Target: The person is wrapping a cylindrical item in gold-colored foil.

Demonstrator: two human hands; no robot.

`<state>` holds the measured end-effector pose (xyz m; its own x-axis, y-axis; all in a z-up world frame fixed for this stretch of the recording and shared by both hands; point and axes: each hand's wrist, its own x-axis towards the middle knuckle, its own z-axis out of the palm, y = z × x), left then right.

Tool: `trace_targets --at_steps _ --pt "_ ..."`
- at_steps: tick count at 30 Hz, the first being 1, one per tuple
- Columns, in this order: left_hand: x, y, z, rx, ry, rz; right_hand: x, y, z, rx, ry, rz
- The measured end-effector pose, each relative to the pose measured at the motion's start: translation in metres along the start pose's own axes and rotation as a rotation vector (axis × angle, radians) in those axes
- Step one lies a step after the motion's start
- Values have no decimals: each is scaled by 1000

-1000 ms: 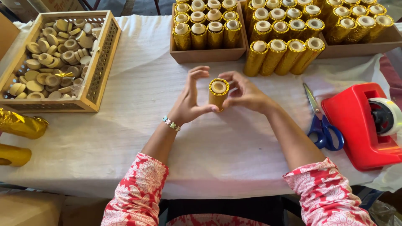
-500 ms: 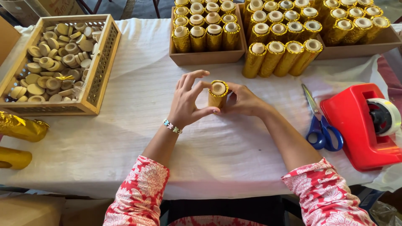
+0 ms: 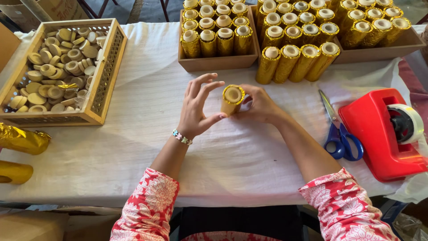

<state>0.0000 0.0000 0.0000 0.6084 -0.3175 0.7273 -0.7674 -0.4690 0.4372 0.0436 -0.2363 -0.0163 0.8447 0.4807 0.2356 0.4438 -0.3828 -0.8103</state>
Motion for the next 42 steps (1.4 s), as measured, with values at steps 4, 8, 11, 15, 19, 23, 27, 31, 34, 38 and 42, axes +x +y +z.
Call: trace_targets --at_steps 4,8,11,15,19,23,27,31,34,38,42 --pt "-3 -4 2 3 8 -51 3 8 2 3 194 -42" --pt "-3 -5 8 -23 2 -83 3 8 4 -104 556 7" --pt "-1 -2 9 -38 -34 -102 4 4 4 -190 657 -20" --pt "2 1 7 -61 -94 -106 10 8 6 -396 641 7" --pt "2 0 7 -70 -108 -108 9 25 7 -433 717 -161" --pt "2 -2 7 -86 -135 -118 4 14 7 -472 628 132" --pt "1 -4 9 -83 -157 -128 2 25 10 -559 481 -122" --pt "1 -5 8 -76 -161 -120 1 11 17 -642 390 -150" --pt "1 -5 9 -65 -171 -123 1 12 18 -668 410 -25" --pt "1 -4 8 -73 -174 -129 2 0 16 -715 358 121" --pt "0 -5 10 -49 -168 -113 6 -1 17 -796 332 213"
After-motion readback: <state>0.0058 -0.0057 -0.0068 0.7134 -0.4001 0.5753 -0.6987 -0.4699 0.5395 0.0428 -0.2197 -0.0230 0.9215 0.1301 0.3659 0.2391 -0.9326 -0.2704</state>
